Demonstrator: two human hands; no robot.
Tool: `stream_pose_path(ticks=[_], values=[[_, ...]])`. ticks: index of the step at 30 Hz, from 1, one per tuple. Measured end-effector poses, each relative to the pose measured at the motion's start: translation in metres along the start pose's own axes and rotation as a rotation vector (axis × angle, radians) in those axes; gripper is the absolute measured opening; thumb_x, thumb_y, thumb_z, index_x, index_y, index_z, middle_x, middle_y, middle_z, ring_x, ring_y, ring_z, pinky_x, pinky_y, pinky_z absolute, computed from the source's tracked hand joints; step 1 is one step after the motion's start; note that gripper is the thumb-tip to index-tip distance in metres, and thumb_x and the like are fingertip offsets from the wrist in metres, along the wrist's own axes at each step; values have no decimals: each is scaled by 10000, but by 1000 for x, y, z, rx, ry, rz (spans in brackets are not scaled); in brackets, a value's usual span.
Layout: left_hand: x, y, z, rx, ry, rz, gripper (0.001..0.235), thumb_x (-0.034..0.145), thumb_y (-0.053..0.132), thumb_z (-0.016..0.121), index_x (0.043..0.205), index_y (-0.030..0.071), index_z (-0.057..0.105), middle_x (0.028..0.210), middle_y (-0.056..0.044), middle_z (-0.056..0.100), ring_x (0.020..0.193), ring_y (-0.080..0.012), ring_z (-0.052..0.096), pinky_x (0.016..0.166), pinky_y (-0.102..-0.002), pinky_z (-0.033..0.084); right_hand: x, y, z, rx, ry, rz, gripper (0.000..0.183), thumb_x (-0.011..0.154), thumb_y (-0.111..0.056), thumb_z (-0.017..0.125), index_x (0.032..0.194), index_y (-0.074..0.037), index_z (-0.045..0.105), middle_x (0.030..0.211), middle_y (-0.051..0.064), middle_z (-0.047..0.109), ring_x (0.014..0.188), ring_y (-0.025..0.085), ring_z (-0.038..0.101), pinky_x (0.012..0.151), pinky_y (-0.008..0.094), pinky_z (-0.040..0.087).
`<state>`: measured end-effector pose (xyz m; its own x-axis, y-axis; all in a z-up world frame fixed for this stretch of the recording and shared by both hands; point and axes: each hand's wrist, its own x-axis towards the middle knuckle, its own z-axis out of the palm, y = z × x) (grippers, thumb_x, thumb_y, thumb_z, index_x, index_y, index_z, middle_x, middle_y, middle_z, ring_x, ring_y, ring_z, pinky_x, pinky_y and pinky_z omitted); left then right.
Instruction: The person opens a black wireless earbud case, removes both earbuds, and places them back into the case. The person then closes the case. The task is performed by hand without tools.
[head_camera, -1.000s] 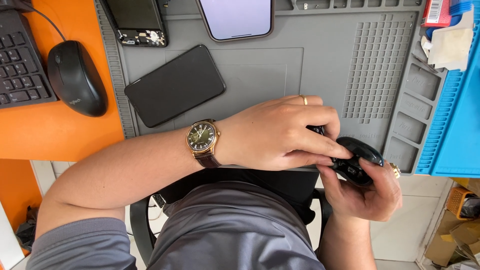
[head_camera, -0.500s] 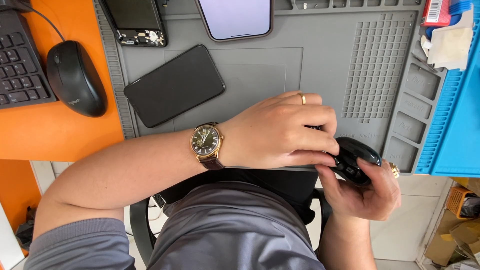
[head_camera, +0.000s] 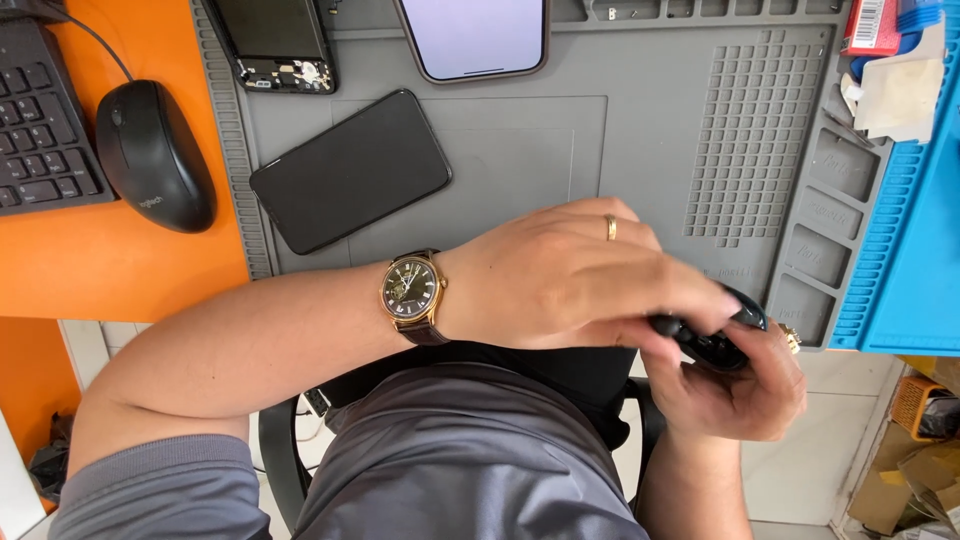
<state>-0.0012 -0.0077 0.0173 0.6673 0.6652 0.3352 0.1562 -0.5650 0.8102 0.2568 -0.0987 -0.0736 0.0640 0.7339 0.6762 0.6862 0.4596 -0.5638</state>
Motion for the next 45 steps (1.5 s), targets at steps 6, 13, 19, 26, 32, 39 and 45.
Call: stream_pose_path(ticks=[6, 13, 19, 26, 32, 39, 45], values=[[19, 19, -15, -394, -181, -456, 347, 1024, 542, 516, 1274, 312, 583, 1217, 142, 705, 1060, -113, 685, 980, -350, 489, 1, -5, 5, 71, 20, 41, 576, 875, -291, 933, 1153, 51, 562, 1056, 185, 598, 882, 364, 702, 837, 481, 553], [-8, -1, 21, 105, 11, 126, 649, 1258, -94, 787, 1653, 288, 441, 1496, -13, 661, 1353, -293, 749, 1122, -455, 692, 10, -18, 9, -79, 39, 47, 320, 1014, 34, 777, 1087, 28, 465, 931, 139, 608, 802, 269, 589, 898, 390, 471], [-2, -3, 28, 255, 46, 241, 377, 1204, -43, 748, 1510, 135, 617, 1598, 41, 571, 1361, -179, 811, 1361, -515, 651, -1, -13, 8, -23, 57, 110, 425, 948, -82, 827, 1157, 12, 470, 1046, 140, 502, 900, 299, 569, 929, 422, 495], [11, 15, 14, 157, 195, 368, 139, 1153, -21, 618, 1178, -77, 743, 1337, -157, 684, 1200, -365, 751, 1236, -542, 597, -10, -9, 9, -20, 111, 153, 367, 967, -31, 807, 1132, 22, 484, 1064, 145, 497, 876, 278, 573, 909, 397, 508], [10, 9, 13, 204, 199, 394, 119, 1140, 6, 667, 1235, 39, 731, 1236, -120, 763, 1262, -320, 730, 1203, -523, 571, -13, -5, 9, 11, 123, 150, 294, 985, -71, 729, 1129, 25, 491, 1072, 127, 483, 909, 275, 562, 942, 389, 510], [12, 10, -3, 275, 190, 174, 164, 1168, 231, 617, 1150, 161, 764, 1136, -15, 669, 997, -261, 662, 945, -423, 479, -1, -11, 6, 58, 37, 103, 781, 730, -292, 1054, 1153, -10, 460, 1064, 86, 488, 812, 212, 545, 854, 367, 540], [13, 4, 0, 298, 170, 101, 168, 1122, 325, 730, 1197, 187, 788, 1075, 10, 683, 925, -248, 620, 919, -381, 497, 0, -3, -1, 123, -27, 80, 793, 723, -270, 1069, 1193, -9, 485, 1001, 102, 571, 742, 208, 593, 760, 364, 548]])
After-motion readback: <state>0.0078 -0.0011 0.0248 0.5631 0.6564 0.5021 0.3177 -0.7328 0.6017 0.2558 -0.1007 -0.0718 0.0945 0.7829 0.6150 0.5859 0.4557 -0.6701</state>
